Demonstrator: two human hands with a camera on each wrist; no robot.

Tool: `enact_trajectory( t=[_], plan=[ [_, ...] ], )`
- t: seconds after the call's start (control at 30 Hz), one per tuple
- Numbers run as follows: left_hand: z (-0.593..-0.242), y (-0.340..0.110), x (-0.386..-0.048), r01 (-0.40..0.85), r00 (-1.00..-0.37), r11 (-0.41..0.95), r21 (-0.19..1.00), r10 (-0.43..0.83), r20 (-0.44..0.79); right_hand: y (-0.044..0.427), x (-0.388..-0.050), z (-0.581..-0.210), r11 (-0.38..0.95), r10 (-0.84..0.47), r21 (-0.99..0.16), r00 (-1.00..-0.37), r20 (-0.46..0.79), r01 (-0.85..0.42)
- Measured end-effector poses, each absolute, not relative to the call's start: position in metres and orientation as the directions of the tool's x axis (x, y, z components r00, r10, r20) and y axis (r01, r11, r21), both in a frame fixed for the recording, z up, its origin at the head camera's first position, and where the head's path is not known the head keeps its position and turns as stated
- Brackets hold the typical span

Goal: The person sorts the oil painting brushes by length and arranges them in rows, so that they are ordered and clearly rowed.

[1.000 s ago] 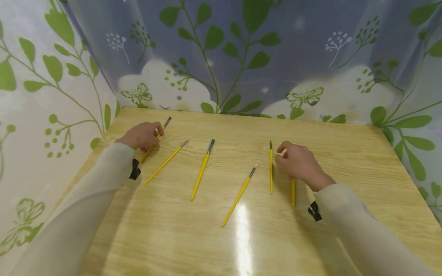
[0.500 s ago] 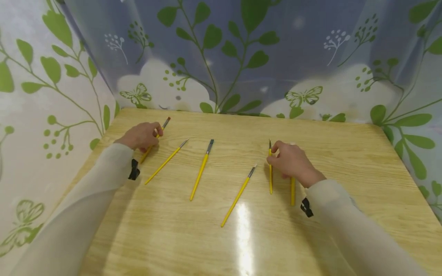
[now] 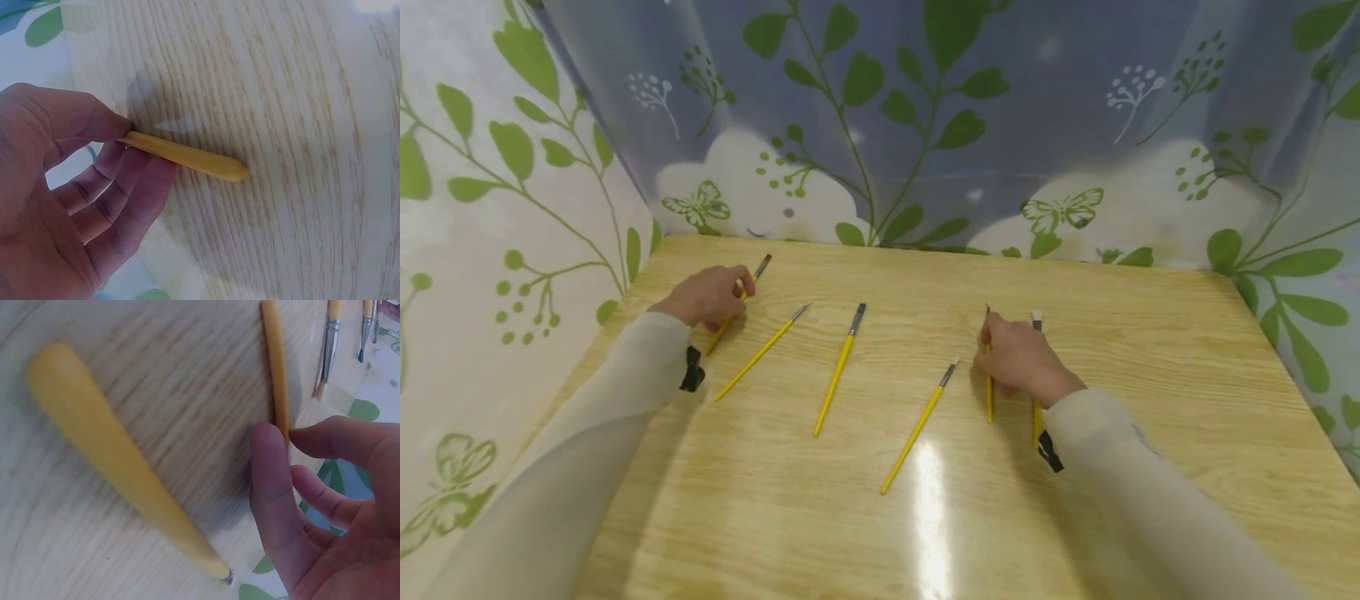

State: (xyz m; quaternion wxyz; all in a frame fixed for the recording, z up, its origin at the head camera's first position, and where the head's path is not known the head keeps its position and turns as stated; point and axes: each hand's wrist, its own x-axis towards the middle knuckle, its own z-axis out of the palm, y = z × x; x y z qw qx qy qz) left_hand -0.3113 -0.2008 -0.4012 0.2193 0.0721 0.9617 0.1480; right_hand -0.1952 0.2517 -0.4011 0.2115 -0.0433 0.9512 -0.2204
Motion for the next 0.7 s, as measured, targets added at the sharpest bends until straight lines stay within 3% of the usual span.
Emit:
enact_trajectory(
  t=[0.4, 0.7],
  plan=[
    [-0.4001, -0.2009, -0.3075, 0.084, -0.894, 0.939, 0.334, 0.219, -0.390, 0.2418, -0.1952, -0.4047, 0.915, -0.109, -0.401, -0.929, -0.353, 0.045],
    [-0.3974, -0.2010, -0.3049, 0.088, -0.896, 0.936, 0.342, 0.224, -0.384, 0.2465, -0.1958, -0.3953, 0.910, -0.135, -0.415, -0.928, -0.348, 0.023]
  ],
)
